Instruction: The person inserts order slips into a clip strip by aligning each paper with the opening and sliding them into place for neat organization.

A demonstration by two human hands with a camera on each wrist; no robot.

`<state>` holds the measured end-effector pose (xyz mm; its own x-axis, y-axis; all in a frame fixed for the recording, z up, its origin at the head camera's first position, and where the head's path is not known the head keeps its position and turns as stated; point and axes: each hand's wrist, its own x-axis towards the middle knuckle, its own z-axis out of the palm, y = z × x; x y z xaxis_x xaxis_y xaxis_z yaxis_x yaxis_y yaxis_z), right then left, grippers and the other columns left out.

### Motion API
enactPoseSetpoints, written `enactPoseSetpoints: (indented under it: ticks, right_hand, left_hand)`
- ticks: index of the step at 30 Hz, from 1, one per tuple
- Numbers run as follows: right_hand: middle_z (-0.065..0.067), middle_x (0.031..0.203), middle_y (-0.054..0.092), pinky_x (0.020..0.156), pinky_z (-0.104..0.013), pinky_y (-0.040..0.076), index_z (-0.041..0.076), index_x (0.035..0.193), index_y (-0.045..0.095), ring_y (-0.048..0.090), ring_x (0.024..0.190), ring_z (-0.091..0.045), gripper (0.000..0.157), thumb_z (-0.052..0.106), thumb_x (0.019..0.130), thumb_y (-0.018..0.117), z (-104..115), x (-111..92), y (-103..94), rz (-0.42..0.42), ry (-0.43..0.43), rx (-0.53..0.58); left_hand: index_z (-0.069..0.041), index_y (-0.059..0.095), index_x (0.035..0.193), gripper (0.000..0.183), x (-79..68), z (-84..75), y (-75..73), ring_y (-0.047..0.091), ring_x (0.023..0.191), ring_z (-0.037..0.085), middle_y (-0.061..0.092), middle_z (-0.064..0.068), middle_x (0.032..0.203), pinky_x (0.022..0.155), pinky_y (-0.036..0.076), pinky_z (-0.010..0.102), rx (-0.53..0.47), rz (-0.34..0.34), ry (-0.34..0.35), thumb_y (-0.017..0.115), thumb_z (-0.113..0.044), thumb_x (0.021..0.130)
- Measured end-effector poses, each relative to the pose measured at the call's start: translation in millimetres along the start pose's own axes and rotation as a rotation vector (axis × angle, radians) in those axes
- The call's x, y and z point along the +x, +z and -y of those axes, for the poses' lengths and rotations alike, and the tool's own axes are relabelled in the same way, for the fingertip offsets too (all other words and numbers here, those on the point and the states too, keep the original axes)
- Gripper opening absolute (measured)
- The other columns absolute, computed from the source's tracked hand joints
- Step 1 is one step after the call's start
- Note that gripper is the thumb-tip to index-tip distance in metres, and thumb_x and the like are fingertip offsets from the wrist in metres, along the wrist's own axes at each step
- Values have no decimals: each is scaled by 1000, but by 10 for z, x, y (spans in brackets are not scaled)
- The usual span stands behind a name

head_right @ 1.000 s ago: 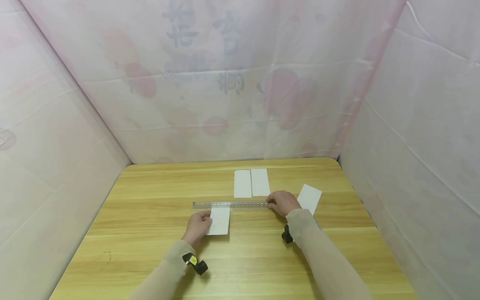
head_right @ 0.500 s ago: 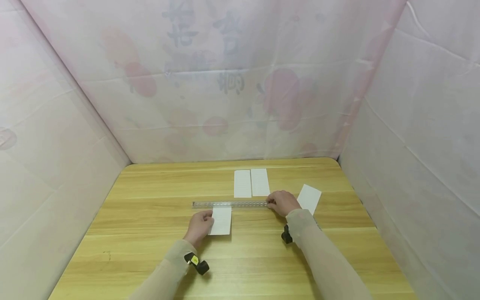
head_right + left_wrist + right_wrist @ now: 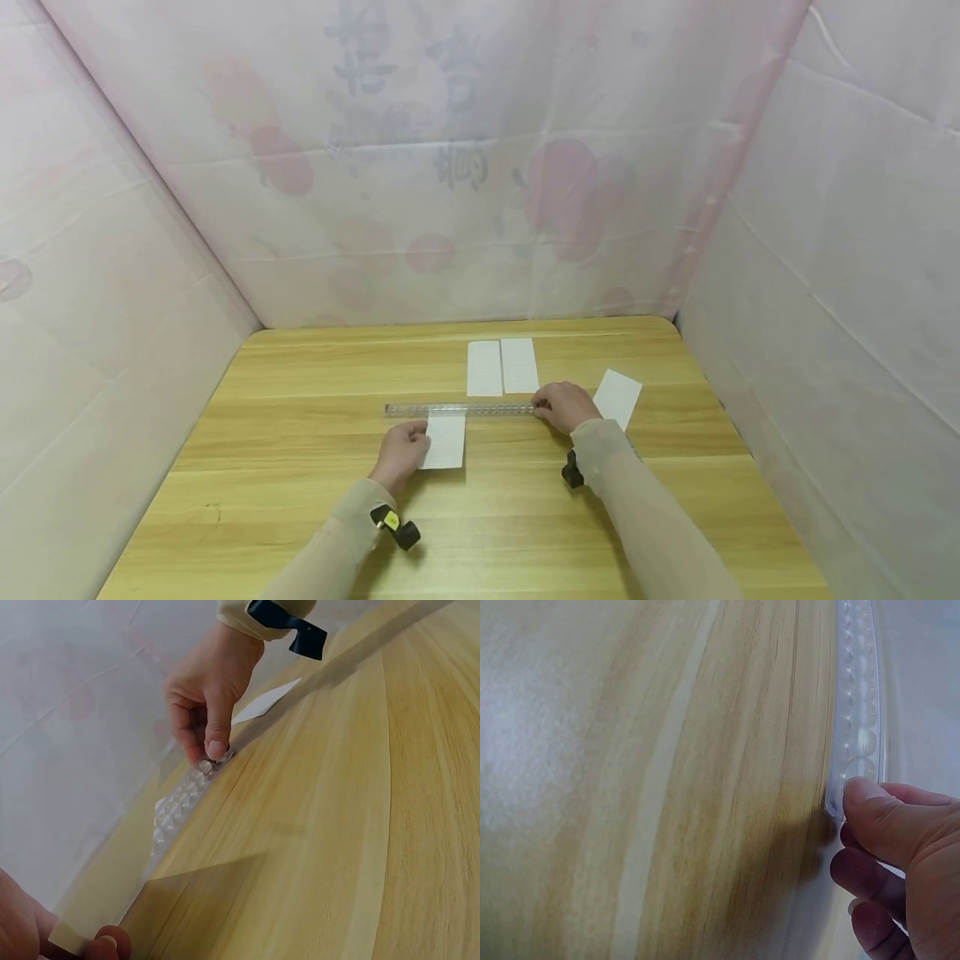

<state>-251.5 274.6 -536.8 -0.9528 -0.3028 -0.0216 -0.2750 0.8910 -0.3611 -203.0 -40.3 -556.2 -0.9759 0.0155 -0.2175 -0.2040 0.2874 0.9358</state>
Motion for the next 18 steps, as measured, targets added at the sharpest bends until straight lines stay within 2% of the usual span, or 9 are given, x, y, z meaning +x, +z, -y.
enactPoseSetpoints:
  ticks: [7,10,12,15,18]
  right_hand:
    - [5,92,69,77,-40,52,16,102,74,63,84,-15,16,17,86,73,2,-6,-3,-3,-5,1]
    - [5,91,69,76,-39,52,16,102,75,63,82,-14,16,17,86,73,2,-3,-4,-8,-8,-2]
    - [5,91,68,75,-38,52,16,102,75,63,81,-13,16,17,86,73,-1,1,-5,-13,-11,-1]
    - [5,90,68,74,-38,52,16,102,75,62,80,-13,16,17,86,73,-6,4,-10,-16,-19,-8]
    - [4,91,68,74,-37,52,15,103,74,62,80,-12,16,17,86,73,-3,-1,-24,-13,-27,-15]
  left_hand:
    - [9,54,131,38,-1,-8,11,54,91,21,54,22,132,57,41,25,-2,20,1,50,-1,93]
    - [8,52,132,39,-2,-7,-1,52,78,20,52,23,134,54,39,26,-16,39,-1,50,-2,94]
    - [8,51,134,40,-5,-7,-10,50,75,18,52,23,134,55,39,27,-19,52,4,50,-3,95]
    - [7,50,134,42,-12,-6,-15,54,81,20,56,23,126,60,44,30,-5,63,11,53,-5,95]
    - [5,52,134,43,-24,-7,-10,58,98,24,61,19,115,72,50,34,31,57,15,58,-9,94]
